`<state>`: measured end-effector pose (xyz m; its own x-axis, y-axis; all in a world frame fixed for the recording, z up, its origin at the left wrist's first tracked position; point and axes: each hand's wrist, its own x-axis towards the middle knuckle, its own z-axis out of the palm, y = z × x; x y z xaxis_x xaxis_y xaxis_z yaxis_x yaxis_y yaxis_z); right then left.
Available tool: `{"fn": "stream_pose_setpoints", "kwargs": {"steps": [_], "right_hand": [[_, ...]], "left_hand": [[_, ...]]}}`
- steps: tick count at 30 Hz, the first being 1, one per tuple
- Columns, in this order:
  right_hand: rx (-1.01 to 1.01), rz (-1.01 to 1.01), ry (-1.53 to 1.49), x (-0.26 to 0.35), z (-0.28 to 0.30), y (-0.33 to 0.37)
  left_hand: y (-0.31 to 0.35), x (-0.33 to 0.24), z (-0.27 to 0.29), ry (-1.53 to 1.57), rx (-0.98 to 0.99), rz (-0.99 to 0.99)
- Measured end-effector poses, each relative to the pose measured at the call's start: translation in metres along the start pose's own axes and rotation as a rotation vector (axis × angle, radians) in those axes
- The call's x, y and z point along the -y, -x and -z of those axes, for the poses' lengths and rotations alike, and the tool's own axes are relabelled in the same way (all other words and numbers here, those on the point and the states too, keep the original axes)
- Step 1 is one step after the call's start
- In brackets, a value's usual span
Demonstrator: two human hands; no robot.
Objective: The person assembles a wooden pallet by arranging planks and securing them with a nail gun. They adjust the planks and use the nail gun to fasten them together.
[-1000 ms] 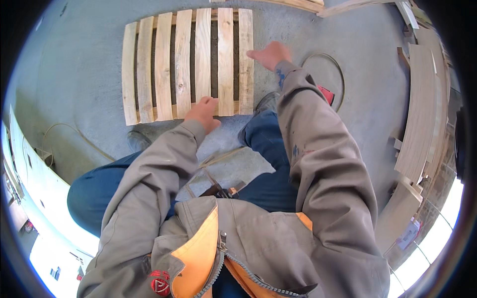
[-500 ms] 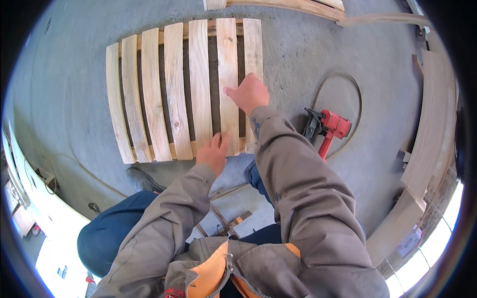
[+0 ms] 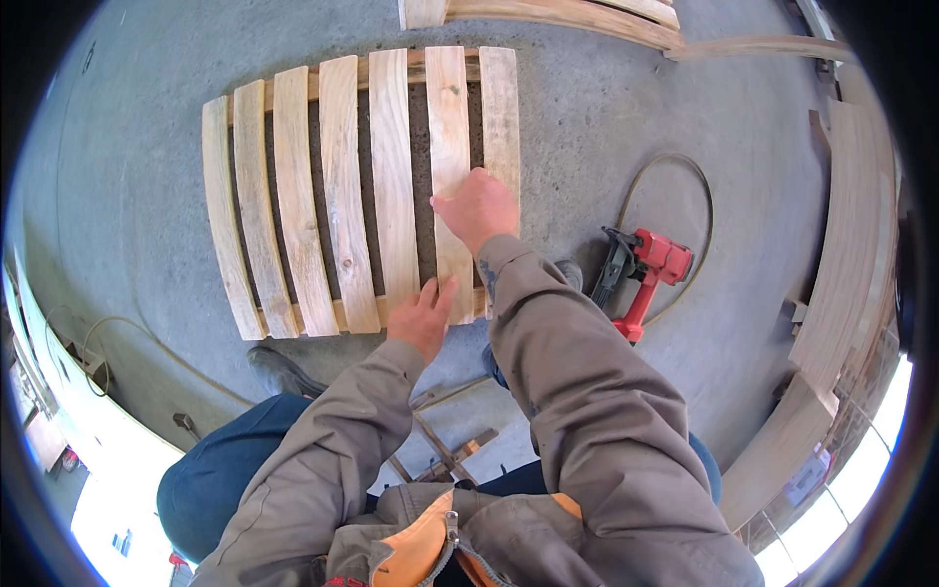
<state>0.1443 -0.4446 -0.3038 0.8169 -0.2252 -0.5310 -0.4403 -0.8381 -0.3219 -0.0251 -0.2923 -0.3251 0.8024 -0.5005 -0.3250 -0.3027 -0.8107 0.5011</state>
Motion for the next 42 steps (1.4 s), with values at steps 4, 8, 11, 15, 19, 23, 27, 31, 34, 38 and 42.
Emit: {"fn": "stream_pose_setpoints", "kwargs": {"steps": [4,8,11,15,19,23,27,31,34,38,42], "right_hand": [[-0.043,0.023,0.003,-0.002,-0.005,0.001],[-0.095,0.014,0.031,0.004,-0.008,0.004],[-0.113,0.036,0.047,0.001,-0.012,0.005],[-0.082,0.003,0.073,0.004,-0.011,0.005],[-0.004,0.025,0.096,-0.002,-0.004,0.004],[-0.003,0.032,0.104,0.002,0.002,0.007],[-0.019,0.001,0.078,-0.005,-0.005,0.002],[-0.004,-0.007,0.085,-0.004,-0.004,0.003],[0.002,-0.010,0.092,-0.005,-0.004,0.002],[0.003,-0.010,0.077,-0.006,-0.004,0.002],[0.017,-0.014,0.074,-0.006,-0.003,0.001]], "left_hand": [[-0.001,0.000,0.001,0.003,-0.037,-0.018],[0.001,-0.001,0.002,0.000,-0.035,-0.014],[0.000,-0.001,0.001,0.012,-0.022,-0.002],[-0.001,-0.001,-0.001,0.031,-0.013,0.008],[-0.002,-0.001,0.002,0.036,0.003,0.017],[0.001,0.001,-0.001,0.016,0.004,0.013],[-0.003,-0.002,0.002,0.028,0.031,0.017],[-0.004,-0.003,0.006,0.033,0.054,0.024],[-0.003,-0.003,0.004,0.032,0.042,0.013],[-0.004,-0.003,0.003,0.043,0.030,0.022],[-0.005,-0.004,0.004,0.041,0.040,0.030]]}}
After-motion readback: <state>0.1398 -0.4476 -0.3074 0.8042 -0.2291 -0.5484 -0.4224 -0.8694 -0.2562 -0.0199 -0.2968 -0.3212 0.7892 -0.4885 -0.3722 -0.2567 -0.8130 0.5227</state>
